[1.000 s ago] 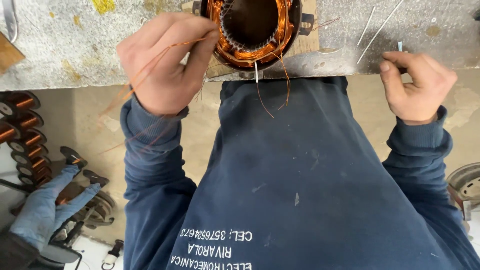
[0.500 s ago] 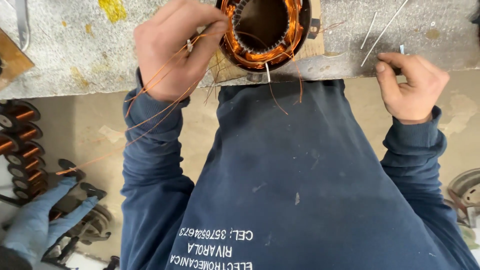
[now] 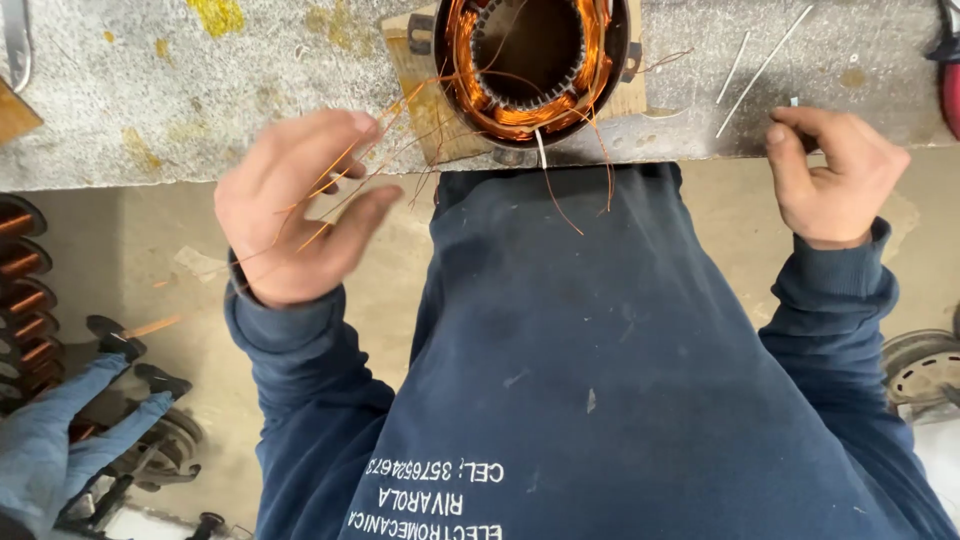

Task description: Rewinding an electric motor by inserting and securing copper wire coils into the stator and adding insulation.

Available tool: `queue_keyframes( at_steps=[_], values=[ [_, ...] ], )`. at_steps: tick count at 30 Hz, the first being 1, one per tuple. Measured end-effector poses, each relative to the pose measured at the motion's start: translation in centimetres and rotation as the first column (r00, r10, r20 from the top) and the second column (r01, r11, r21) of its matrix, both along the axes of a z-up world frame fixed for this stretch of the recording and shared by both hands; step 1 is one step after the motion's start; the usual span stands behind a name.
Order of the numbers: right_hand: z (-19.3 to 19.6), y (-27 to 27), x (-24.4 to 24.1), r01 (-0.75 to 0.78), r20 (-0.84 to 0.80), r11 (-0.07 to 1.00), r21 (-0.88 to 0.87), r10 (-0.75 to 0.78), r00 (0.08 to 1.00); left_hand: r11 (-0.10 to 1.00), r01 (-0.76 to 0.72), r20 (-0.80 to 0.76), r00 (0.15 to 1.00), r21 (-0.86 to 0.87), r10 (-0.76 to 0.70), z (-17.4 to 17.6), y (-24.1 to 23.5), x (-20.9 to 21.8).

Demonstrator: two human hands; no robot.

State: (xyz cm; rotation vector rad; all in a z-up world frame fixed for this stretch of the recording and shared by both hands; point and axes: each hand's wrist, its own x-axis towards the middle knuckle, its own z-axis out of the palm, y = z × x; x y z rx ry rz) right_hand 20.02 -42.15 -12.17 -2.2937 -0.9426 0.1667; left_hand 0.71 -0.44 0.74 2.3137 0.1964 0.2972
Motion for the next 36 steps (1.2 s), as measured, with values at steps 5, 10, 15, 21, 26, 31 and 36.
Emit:
queue_keyframes(
  at_steps=[5, 10, 15, 21, 26, 31, 36],
  values=[
    [0.8, 1.5, 0.6, -0.055, 0.030, 0.998, -0.029, 0.056, 0.998, 0.988, 0.062, 0.148, 0.985, 0.142, -0.083, 1.0, -0.4, 1.5],
    [0.6, 1.6, 0.9, -0.045, 0.000, 0.999, -0.012, 0.045, 0.999, 0.956, 0.217, 0.277, 0.923, 0.196, -0.266, 0.4, 0.0, 4.3],
    [-0.2, 0.6, 0.7, 0.032, -0.051, 0.999, 0.007, -0.031, 0.998, 0.867, 0.293, 0.312, 0.847, 0.403, -0.431, 1.9, -1.5, 9.0],
    [-1.4, -0.7, 0.5, 0.105, 0.004, 0.992, 0.064, -0.105, 0.994, 0.788, 0.335, 0.284, 0.801, 0.516, -0.527, 2.4, -2.4, 10.8],
    [-2.3, -1.3, 0.3, 0.226, -0.084, 0.972, 0.061, -0.220, 0.972, 0.801, 0.385, 0.188, 0.839, 0.459, -0.511, 4.1, -1.4, 9.6],
    [-0.9, -1.1, 0.6, 0.149, -0.007, 0.987, 0.055, -0.149, 0.989, 0.839, 0.427, -0.032, 0.896, 0.337, -0.443, 6.6, -0.5, 7.5],
    [1.0, 1.3, 1.9, 0.125, -0.008, 0.990, -0.061, -0.125, 0.992, 0.901, 0.257, -0.190, 0.961, 0.349, -0.201, 5.8, -0.3, 4.3]
  ],
)
